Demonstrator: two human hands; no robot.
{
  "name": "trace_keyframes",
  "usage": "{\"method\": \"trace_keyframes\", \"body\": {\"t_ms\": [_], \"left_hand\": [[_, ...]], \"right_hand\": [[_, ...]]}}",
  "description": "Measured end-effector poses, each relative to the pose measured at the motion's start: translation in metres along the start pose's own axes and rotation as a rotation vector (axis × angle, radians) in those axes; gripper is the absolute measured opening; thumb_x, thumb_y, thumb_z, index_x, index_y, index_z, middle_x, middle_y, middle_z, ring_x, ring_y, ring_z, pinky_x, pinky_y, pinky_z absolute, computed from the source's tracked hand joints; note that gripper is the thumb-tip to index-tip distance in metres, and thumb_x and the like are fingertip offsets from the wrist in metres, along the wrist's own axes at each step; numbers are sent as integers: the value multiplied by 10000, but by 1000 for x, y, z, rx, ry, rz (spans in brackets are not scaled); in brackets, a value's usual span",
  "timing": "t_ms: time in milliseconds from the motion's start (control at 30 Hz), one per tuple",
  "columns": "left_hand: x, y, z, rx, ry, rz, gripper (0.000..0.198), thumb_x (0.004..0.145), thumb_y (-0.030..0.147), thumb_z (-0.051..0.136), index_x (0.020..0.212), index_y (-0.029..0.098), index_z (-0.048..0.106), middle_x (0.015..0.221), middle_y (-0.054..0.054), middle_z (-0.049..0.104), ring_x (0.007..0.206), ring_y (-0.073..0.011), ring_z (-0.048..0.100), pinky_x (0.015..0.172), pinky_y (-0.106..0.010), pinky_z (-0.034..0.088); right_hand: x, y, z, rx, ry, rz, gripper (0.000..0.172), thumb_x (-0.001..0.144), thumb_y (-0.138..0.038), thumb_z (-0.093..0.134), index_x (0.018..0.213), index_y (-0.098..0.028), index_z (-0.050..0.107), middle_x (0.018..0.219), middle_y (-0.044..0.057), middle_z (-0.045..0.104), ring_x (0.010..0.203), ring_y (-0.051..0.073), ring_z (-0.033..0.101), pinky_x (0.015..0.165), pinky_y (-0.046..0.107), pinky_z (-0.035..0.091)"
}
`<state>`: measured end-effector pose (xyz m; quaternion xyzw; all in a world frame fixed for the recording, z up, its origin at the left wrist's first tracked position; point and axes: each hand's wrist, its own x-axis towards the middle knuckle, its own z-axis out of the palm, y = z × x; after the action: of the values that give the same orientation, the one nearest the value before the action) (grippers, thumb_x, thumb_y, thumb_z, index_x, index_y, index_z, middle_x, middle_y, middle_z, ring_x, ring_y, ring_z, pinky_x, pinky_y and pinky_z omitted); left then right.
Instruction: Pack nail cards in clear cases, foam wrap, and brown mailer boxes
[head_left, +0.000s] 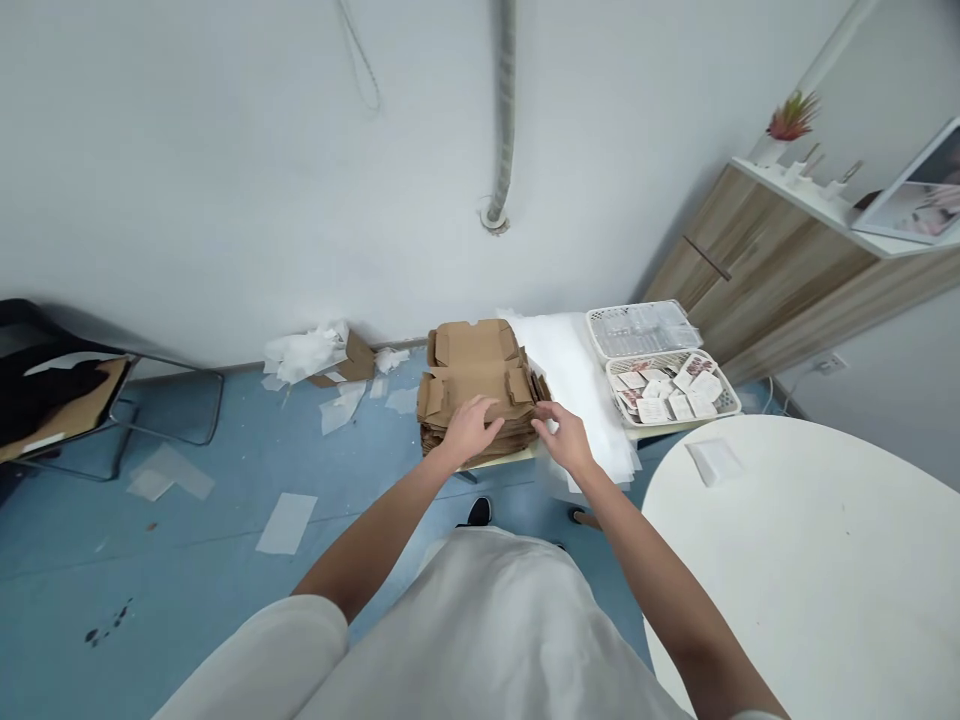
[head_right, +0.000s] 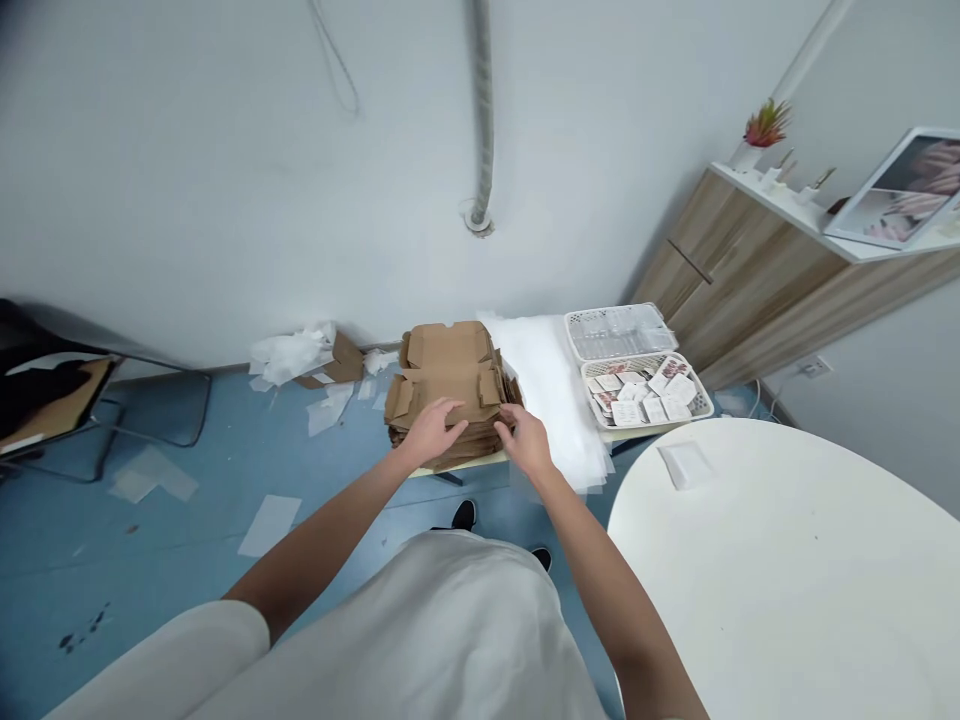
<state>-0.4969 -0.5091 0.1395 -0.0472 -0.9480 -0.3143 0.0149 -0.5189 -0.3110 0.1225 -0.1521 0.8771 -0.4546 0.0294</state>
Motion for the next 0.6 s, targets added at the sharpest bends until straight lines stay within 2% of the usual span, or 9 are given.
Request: {"method": "trace_keyframes", "body": {"t_ms": [100, 200, 267, 400, 500, 600], "left_hand": [[11, -38, -25, 114, -7, -21, 405, 761, 387, 518, 1102, 169, 534, 1106, -122, 552, 1045, -283, 499, 875, -399, 399], [16, -69, -39, 125, -55, -18, 423, 753, 387, 527, 1113, 164, 528, 1112, -136, 546, 1042, -292, 500, 855, -380, 401], [16, -81, -45, 98, -97, -5, 410, 749, 385, 534, 1099, 172, 538, 1096, -132, 555, 1028, -284, 511, 844, -362, 403], [18, -85, -46, 52, -135, 41, 381, 734, 400, 555, 1054, 194, 569, 1049, -117, 579, 1014, -283, 520, 880, -381, 361], [20, -77, -41, 14, -150, 118, 382, 695, 449, 592, 1000, 221, 598, 1003, -103, 597, 1008, -290, 520, 912, -406, 314], [22, -69, -32, -29, -218, 197, 411, 620, 501, 643, 924, 225, 627, 918, -92, 612, 949, -298, 547, 886, -413, 324]], "right_hand": [[36, -27, 31, -289, -84, -83, 381, 729, -277, 576, 1098, -217, 503, 1096, 91, 560, 1030, 240, 505, 854, 397, 405], [58, -37, 53, -522, -72, -9, 367, 699, -238, 617, 1048, -204, 511, 1087, 127, 534, 1037, 281, 476, 852, 427, 372], [66, -37, 59, -647, -51, 67, 324, 702, -202, 605, 1012, -193, 513, 1059, 144, 534, 1007, 294, 486, 817, 418, 376], [71, -36, 55, -803, -60, 181, 212, 774, -127, 453, 969, -178, 517, 976, 154, 560, 883, 274, 552, 713, 362, 393], [74, -37, 47, -858, -53, 260, 250, 810, -102, 345, 979, -166, 518, 923, 152, 577, 800, 259, 582, 665, 343, 388], [76, -39, 36, -874, -48, 319, 268, 816, -94, 327, 986, -156, 525, 900, 151, 587, 788, 259, 586, 664, 339, 378]]}}
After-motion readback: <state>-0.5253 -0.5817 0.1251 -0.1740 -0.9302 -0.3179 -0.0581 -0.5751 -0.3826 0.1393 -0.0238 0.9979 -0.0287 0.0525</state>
